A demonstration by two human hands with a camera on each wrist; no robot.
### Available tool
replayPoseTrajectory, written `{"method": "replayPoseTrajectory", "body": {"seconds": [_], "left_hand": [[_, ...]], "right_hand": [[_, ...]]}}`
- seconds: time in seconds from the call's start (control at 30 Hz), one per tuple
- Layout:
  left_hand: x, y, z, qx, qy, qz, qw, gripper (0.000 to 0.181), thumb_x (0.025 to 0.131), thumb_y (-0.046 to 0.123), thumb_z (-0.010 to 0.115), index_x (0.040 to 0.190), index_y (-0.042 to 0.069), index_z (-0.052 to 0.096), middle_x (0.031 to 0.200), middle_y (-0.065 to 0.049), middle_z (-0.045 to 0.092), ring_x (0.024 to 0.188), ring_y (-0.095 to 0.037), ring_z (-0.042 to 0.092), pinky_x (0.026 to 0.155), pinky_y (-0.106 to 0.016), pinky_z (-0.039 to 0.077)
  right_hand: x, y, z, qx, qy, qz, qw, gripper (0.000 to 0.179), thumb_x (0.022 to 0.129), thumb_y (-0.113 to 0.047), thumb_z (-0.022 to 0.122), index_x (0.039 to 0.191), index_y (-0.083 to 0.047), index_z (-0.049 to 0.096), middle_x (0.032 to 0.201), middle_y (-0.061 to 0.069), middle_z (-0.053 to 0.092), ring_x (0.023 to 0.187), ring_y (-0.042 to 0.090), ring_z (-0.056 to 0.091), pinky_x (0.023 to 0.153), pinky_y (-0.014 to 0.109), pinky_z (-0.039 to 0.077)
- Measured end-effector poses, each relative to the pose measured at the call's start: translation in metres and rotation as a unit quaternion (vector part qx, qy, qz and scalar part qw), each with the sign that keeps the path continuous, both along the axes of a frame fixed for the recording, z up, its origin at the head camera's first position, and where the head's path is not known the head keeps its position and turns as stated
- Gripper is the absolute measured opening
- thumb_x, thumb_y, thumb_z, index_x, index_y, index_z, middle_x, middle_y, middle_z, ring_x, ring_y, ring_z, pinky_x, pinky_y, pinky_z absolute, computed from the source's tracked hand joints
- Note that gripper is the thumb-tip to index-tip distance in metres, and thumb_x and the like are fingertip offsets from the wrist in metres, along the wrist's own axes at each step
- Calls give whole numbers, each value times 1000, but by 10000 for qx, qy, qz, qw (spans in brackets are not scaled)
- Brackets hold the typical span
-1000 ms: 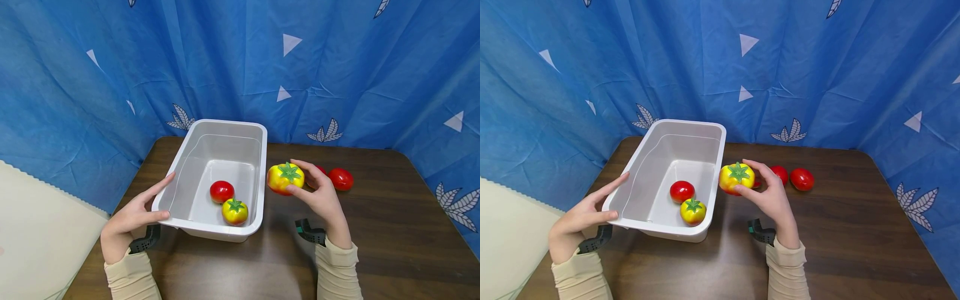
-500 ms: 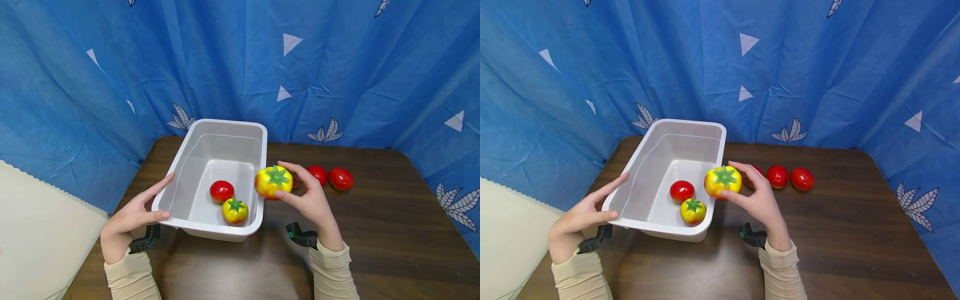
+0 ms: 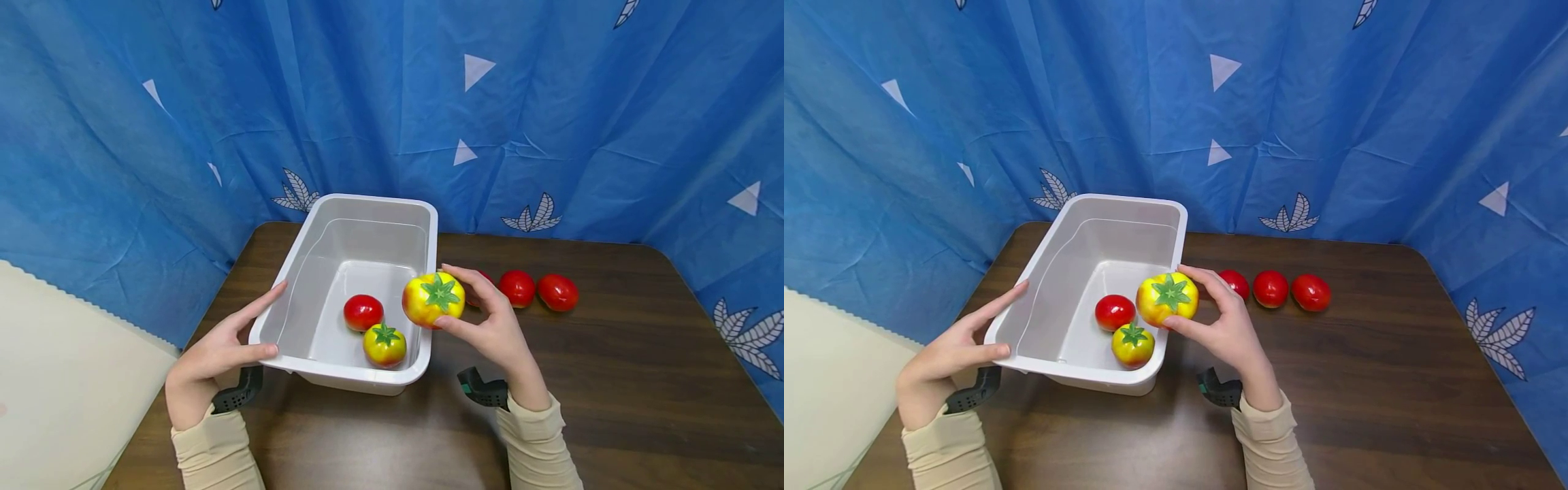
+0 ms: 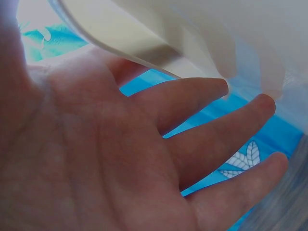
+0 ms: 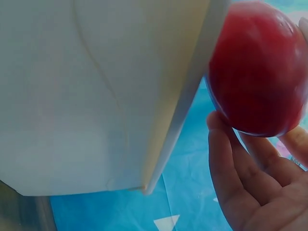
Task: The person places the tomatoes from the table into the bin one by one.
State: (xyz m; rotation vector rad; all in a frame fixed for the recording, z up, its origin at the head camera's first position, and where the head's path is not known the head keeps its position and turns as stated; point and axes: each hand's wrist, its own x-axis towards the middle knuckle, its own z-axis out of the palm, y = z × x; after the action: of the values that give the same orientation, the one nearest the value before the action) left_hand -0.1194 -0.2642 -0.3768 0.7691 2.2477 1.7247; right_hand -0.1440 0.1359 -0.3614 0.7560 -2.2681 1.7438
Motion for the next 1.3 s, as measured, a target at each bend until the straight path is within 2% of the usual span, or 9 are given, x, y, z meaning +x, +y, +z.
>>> {"method": "replayPoseTrajectory", "body": {"seconds": [0.37,0.67,0.77,1.0,1.3], "left_hand": [[-1,0,0,-176,165,17,9997,85,81,-11,63,151,10,18,142,-20,21,108,-19,42,75,-32,52],[-1,0,-1,-202,229,19,9995,85,81,-12,62,150,10,18,140,-20,23,107,-20,42,74,-33,52],[-1,0,-1,-229,238,44,9994,85,81,-11,62,150,10,19,141,-20,23,108,-19,42,74,-33,52],[-1,0,0,-285,139,94,9995,85,82,-10,62,151,12,18,143,-21,22,108,-19,44,73,-34,53],[-1,-1,1,-358,147,139,9992,85,82,-8,63,151,13,19,146,-20,21,110,-19,43,75,-34,52]], "right_hand": [[1,-10,-2,332,-8,242,9992,67,76,-9,77,136,-17,49,132,-3,51,112,13,50,88,31,47],[-2,-6,-4,46,269,558,9981,69,75,-5,77,137,-9,47,133,1,51,113,20,54,92,39,45],[-3,-5,-4,42,271,548,9981,68,75,-6,77,136,-8,47,134,0,51,113,20,53,92,40,45],[-2,-3,-2,47,351,427,9985,68,74,-1,77,135,-10,49,132,2,52,112,21,54,91,33,45],[-5,2,-2,22,537,212,9983,68,73,2,76,134,-8,49,131,5,54,112,21,54,91,35,46]]}}
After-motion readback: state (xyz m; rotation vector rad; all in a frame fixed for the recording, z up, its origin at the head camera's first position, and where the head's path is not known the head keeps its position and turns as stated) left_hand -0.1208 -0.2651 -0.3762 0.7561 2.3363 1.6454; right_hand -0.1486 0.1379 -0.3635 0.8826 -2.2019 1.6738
